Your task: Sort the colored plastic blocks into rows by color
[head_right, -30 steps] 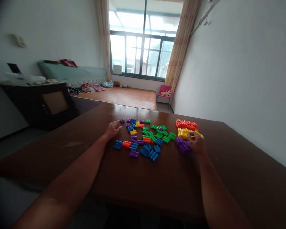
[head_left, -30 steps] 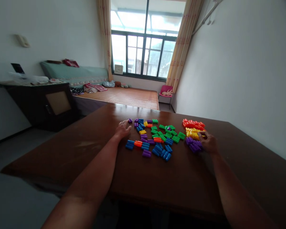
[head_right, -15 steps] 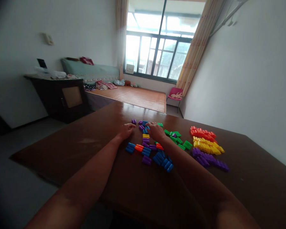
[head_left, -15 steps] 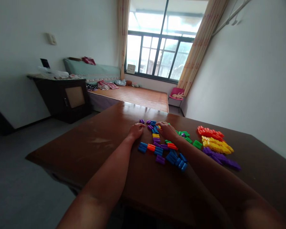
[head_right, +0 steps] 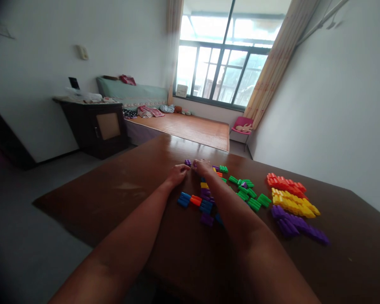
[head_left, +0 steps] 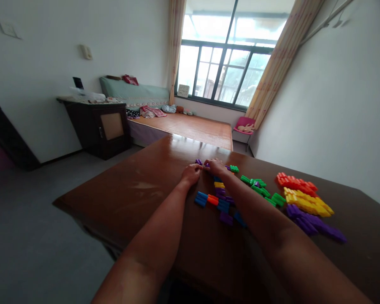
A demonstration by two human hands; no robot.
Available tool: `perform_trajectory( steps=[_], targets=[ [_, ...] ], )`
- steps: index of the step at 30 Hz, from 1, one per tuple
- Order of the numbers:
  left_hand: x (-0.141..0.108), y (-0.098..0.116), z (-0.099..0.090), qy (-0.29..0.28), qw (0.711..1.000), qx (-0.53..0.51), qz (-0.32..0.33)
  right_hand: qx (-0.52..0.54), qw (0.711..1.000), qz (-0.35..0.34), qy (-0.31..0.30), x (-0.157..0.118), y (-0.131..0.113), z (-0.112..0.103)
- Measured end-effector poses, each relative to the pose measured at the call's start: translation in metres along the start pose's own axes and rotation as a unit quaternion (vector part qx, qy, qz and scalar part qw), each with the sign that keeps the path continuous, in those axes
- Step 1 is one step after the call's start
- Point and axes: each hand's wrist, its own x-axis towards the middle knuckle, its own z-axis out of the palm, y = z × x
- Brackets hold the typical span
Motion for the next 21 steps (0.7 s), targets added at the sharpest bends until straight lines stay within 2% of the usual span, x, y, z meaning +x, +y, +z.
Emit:
perform_trajectory(
  steps=[3,5,9,13,15,19,21],
  targets=[
    [0.000,0.001,-0.001,-0.002,1.000,0.000,0.000,0.084,0.991,-0.048,0.092,-0.019,0.007,-0.011],
    [0.000,0.002,-0.001,0.000,1.000,0.004,0.005,0.176,0.970,-0.058,0.155,-0.041,0.018,-0.020],
    [0.000,0.000,0.000,-0.003,1.000,0.011,0.021,0.319,0.926,-0.032,0.198,-0.110,0.061,-0.038],
    [0.003,-0.002,-0.001,-0.016,0.999,0.035,0.035,0.372,0.896,0.066,0.235,-0.197,0.133,-0.048],
    [0.005,-0.002,-0.002,-0.025,0.997,0.048,0.046,0.400,0.865,0.146,0.266,-0.242,0.174,-0.046],
    [0.009,-0.004,-0.002,-0.043,0.993,0.087,0.066,0.435,0.785,0.294,0.329,-0.320,0.247,-0.030],
    [0.010,-0.006,-0.003,-0.048,0.992,0.094,0.071,0.424,0.768,0.336,0.343,-0.346,0.272,-0.020]
  ],
)
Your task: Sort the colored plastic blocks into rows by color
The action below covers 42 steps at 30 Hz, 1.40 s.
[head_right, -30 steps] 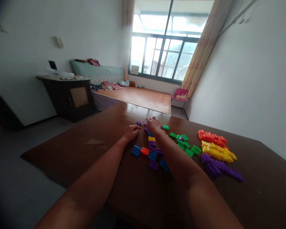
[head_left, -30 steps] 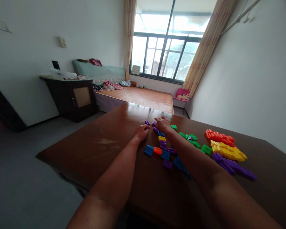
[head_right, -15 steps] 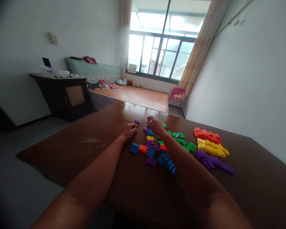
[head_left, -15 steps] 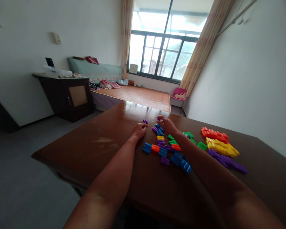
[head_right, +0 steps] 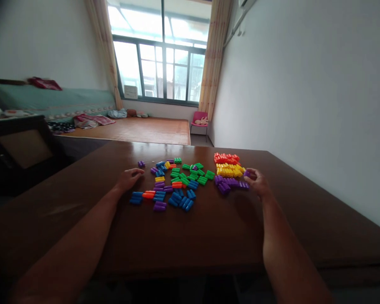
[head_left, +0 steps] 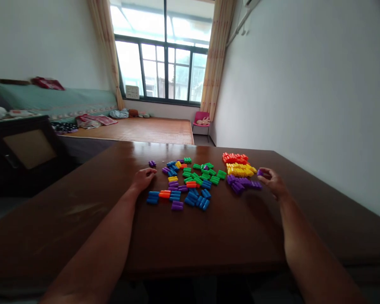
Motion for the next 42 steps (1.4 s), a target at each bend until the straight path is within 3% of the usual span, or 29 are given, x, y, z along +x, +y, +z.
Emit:
perform_trajectory(
  steps=[3,7,11,15,18,22,25,28,31,33,35,38,42],
  targets=[
    [-0.001,-0.002,-0.002,-0.007,1.000,-0.001,-0.004,-0.025,1.000,0.016,-0.010,0.004,0.022,-0.015],
    [-0.003,-0.003,-0.006,-0.019,1.000,0.000,0.000,-0.055,0.996,-0.008,-0.071,0.008,0.028,-0.003],
    [-0.003,-0.002,-0.006,-0.024,1.000,-0.004,-0.002,-0.088,0.990,-0.065,-0.091,0.007,0.027,0.011],
    [-0.003,-0.001,-0.005,-0.023,1.000,-0.004,-0.005,-0.139,0.977,-0.108,-0.117,0.003,0.026,0.011],
    [-0.003,-0.001,-0.004,-0.023,1.000,-0.004,0.004,-0.194,0.970,-0.123,-0.076,0.000,0.023,0.008],
    [-0.005,0.002,-0.001,-0.025,0.999,0.017,0.018,-0.252,0.954,-0.158,0.036,-0.006,0.010,0.021],
    [-0.007,0.006,0.000,-0.024,0.999,0.035,0.030,-0.259,0.939,-0.221,0.035,-0.021,-0.016,0.056],
    [-0.009,0.011,-0.001,-0.023,0.999,0.038,0.029,-0.264,0.906,-0.317,-0.094,-0.047,-0.054,0.107],
    [-0.011,0.013,-0.002,-0.025,0.999,0.029,0.024,-0.277,0.845,-0.390,-0.238,-0.075,-0.092,0.167],
    [-0.012,0.014,-0.001,-0.022,0.999,0.022,0.022,-0.292,0.809,-0.413,-0.299,-0.086,-0.114,0.207],
    [-0.012,0.013,0.000,-0.018,1.000,0.015,0.017,-0.314,0.791,-0.416,-0.321,-0.090,-0.130,0.246],
    [-0.011,0.011,0.001,-0.019,1.000,0.003,0.007,-0.349,0.792,-0.396,-0.306,-0.084,-0.148,0.299],
    [-0.010,0.011,0.003,-0.020,1.000,-0.005,0.001,-0.403,0.778,-0.378,-0.298,-0.075,-0.159,0.346]
  ],
)
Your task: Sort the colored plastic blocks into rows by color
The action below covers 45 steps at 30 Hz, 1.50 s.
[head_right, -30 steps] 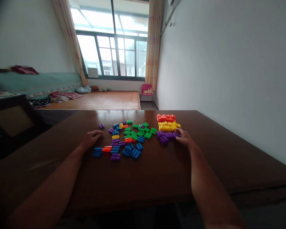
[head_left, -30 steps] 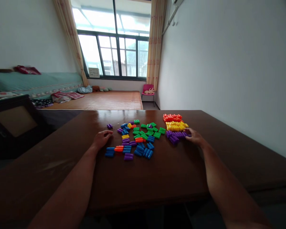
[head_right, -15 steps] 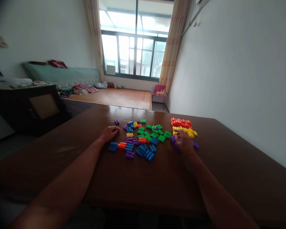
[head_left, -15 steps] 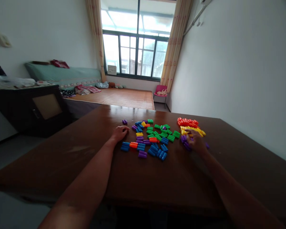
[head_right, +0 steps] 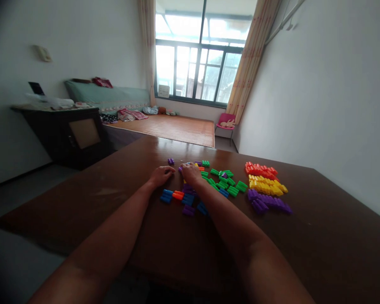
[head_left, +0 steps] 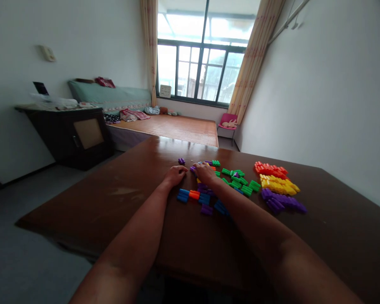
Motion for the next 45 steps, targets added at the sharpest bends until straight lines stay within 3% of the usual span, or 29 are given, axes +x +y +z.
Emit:
perform_trajectory(
  steps=[4,8,13,15,18,21,24,27,31,35,39,42,45],
  targets=[
    [0.000,0.001,-0.001,0.001,1.000,-0.005,-0.002,-0.011,0.999,0.047,-0.022,0.018,-0.005,0.005],
    [-0.001,0.003,-0.002,0.000,1.000,-0.009,-0.009,0.066,0.997,0.045,-0.009,0.018,-0.003,0.000],
    [-0.002,0.003,-0.003,0.002,1.000,-0.015,-0.011,0.221,0.968,0.023,0.119,-0.017,0.021,-0.019],
    [-0.001,0.002,-0.003,0.001,1.000,-0.011,-0.005,0.288,0.941,0.036,0.174,-0.043,0.045,-0.027],
    [0.001,-0.001,-0.004,-0.002,1.000,0.000,0.011,0.353,0.904,0.094,0.221,-0.092,0.099,-0.035],
    [0.004,-0.003,-0.004,-0.005,1.000,0.006,0.016,0.372,0.864,0.190,0.281,-0.153,0.167,-0.042],
    [0.006,-0.003,-0.006,-0.013,1.000,0.014,0.009,0.365,0.798,0.311,0.365,-0.217,0.233,-0.042],
    [0.006,-0.003,-0.009,-0.018,1.000,0.022,0.010,0.342,0.759,0.421,0.359,-0.269,0.282,-0.034],
    [0.007,-0.008,-0.008,-0.015,0.999,0.025,0.017,0.282,0.774,0.490,0.285,-0.295,0.309,-0.022],
    [0.009,-0.013,-0.007,-0.024,0.999,0.026,0.026,0.229,0.821,0.473,0.225,-0.290,0.308,-0.018],
    [0.007,-0.010,-0.009,-0.034,0.998,0.038,0.021,0.168,0.843,0.473,0.195,-0.287,0.300,-0.018],
    [0.005,-0.006,-0.010,-0.035,0.998,0.040,0.016,0.119,0.836,0.479,0.240,-0.285,0.295,-0.020],
    [0.005,-0.006,-0.007,-0.031,0.998,0.043,0.024,0.092,0.841,0.418,0.332,-0.272,0.278,-0.024]
  ],
)
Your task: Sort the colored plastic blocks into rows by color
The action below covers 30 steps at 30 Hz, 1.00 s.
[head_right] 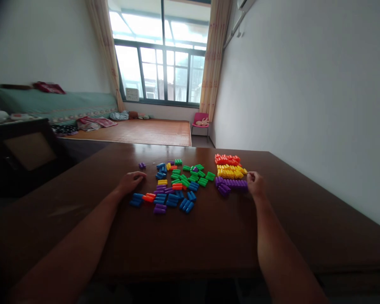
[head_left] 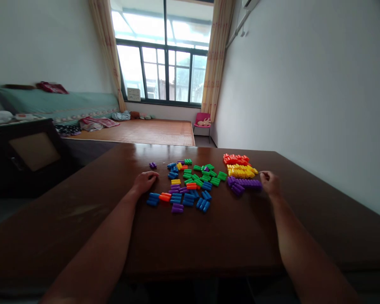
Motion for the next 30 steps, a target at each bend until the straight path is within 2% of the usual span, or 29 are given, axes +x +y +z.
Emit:
perform_trajectory(
  steps=[2,4,6,9,11,13,15,19,22,26,30],
  targets=[
    [0.001,-0.001,0.003,0.005,1.000,0.007,0.004,0.029,0.997,-0.071,0.019,-0.008,-0.027,0.005],
    [0.001,-0.002,0.006,0.008,1.000,0.014,0.003,0.051,0.989,-0.141,-0.007,-0.022,-0.062,0.012],
    [0.001,0.000,0.006,0.009,1.000,0.017,-0.003,0.063,0.972,-0.209,-0.084,-0.040,-0.103,0.021],
    [-0.002,0.006,0.004,0.008,1.000,0.015,-0.012,0.049,0.921,-0.319,-0.219,-0.067,-0.161,0.039],
    [-0.004,0.010,0.002,0.007,1.000,0.012,-0.012,0.022,0.882,-0.383,-0.273,-0.077,-0.193,0.057],
    [-0.006,0.013,0.001,0.008,1.000,0.012,-0.013,-0.012,0.861,-0.413,-0.297,-0.077,-0.219,0.080],
    [-0.007,0.014,0.000,0.010,1.000,0.014,-0.018,-0.045,0.861,-0.402,-0.308,-0.068,-0.240,0.108],
    [-0.006,0.012,0.002,0.012,0.999,0.002,-0.033,-0.079,0.890,-0.322,-0.314,-0.042,-0.270,0.165],
    [-0.005,0.011,0.004,0.013,0.999,-0.007,-0.045,-0.077,0.893,-0.309,-0.317,-0.029,-0.287,0.194],
    [-0.006,0.012,0.004,0.019,0.998,-0.007,-0.051,-0.072,0.887,-0.304,-0.340,-0.021,-0.299,0.213],
    [-0.007,0.013,0.004,0.014,0.998,-0.006,-0.059,-0.043,0.890,-0.283,-0.355,-0.016,-0.301,0.216]
  ],
)
